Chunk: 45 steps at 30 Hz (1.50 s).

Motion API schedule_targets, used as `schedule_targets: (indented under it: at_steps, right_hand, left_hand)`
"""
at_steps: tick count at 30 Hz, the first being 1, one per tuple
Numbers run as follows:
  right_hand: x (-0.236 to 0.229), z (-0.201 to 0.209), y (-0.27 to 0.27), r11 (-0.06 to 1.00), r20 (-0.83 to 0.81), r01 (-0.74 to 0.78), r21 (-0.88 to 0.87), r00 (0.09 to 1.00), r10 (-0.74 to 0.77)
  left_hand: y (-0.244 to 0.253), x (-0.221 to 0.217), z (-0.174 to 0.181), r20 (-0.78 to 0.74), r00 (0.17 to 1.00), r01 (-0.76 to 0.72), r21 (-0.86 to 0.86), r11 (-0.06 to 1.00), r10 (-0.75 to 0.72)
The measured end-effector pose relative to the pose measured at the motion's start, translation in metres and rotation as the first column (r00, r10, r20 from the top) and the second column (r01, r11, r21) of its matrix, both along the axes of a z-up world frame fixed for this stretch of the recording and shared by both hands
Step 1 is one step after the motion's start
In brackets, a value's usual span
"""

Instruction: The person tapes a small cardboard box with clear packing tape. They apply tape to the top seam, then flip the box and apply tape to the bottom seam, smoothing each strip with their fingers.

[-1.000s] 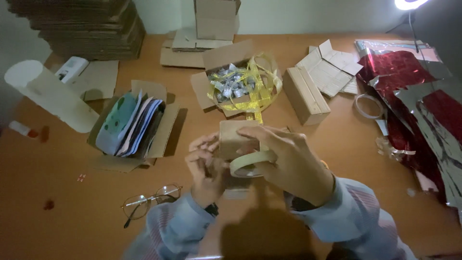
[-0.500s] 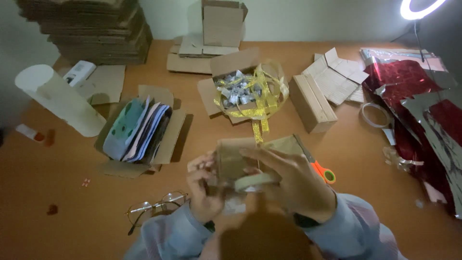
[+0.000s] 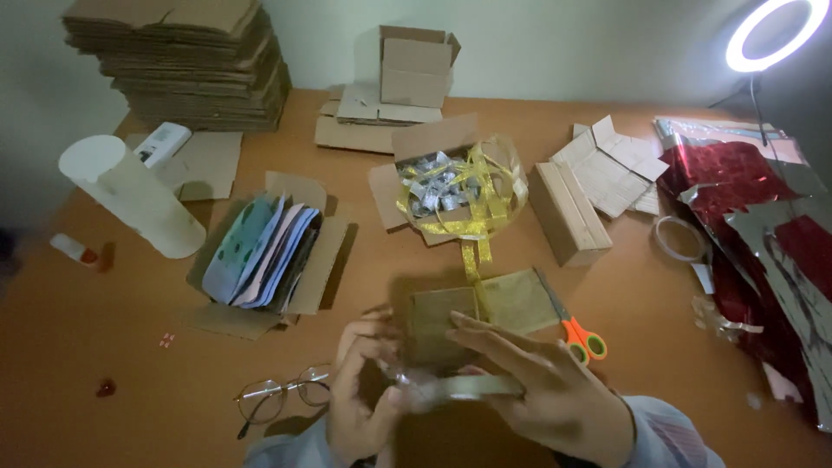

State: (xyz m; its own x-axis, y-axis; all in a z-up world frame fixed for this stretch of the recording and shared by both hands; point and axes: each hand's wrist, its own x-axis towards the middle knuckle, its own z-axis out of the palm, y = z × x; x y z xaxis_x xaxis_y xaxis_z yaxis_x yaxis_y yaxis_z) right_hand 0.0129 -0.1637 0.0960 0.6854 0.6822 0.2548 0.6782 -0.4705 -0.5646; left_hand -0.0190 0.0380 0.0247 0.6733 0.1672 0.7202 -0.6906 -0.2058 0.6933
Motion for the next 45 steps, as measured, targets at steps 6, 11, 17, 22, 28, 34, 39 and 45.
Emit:
schedule_targets:
  at_steps: [6,11,17,22,28,34,39,45]
  right_hand:
    - [-0.001,0.03,-0.002,0.958,0.104,-0.282,0.057,0.956,0.276]
    - [0.004,0.06,0.0,0.953,-0.014,-0.22,0.206,0.974,0.228]
    - [0.027,0.062,-0.016,0.951,0.063,-0.214,0.222,0.977,0.205]
    - [0.038,0.056,-0.018,0.964,0.134,-0.134,0.229,0.985,0.106]
    - [0.055,0.048,-0.024,0.998,0.16,-0.037,0.055,0.987,0.028]
    - [0.071,0.046,-0.013,0.985,0.134,-0.173,0.027,0.977,0.168]
    - [0.082,0.036,-0.015,0.98,0.023,-0.189,0.059,0.982,0.187]
    - [0.082,0.038,-0.014,0.982,0.089,-0.171,0.074,0.982,0.164]
  left_hand:
    - [0.003,-0.011,0.036,-0.187,0.976,-0.101,0.082,0.992,0.115]
    - [0.005,-0.008,0.064,-0.22,0.971,-0.068,0.132,0.989,0.096]
    - [0.006,0.004,0.081,-0.249,0.966,-0.011,0.212,0.977,0.065]
    - [0.005,0.021,0.071,-0.286,0.958,0.022,0.157,0.987,0.024]
    - [0.012,0.033,0.071,-0.304,0.952,0.018,0.188,0.982,0.041]
    - [0.02,0.043,0.055,-0.411,0.911,0.064,0.115,0.991,-0.011]
    - [0.029,0.045,0.05,-0.512,0.856,0.109,0.045,0.993,-0.071]
    - [0.04,0.042,0.052,-0.534,0.84,0.107,-0.007,0.994,-0.094]
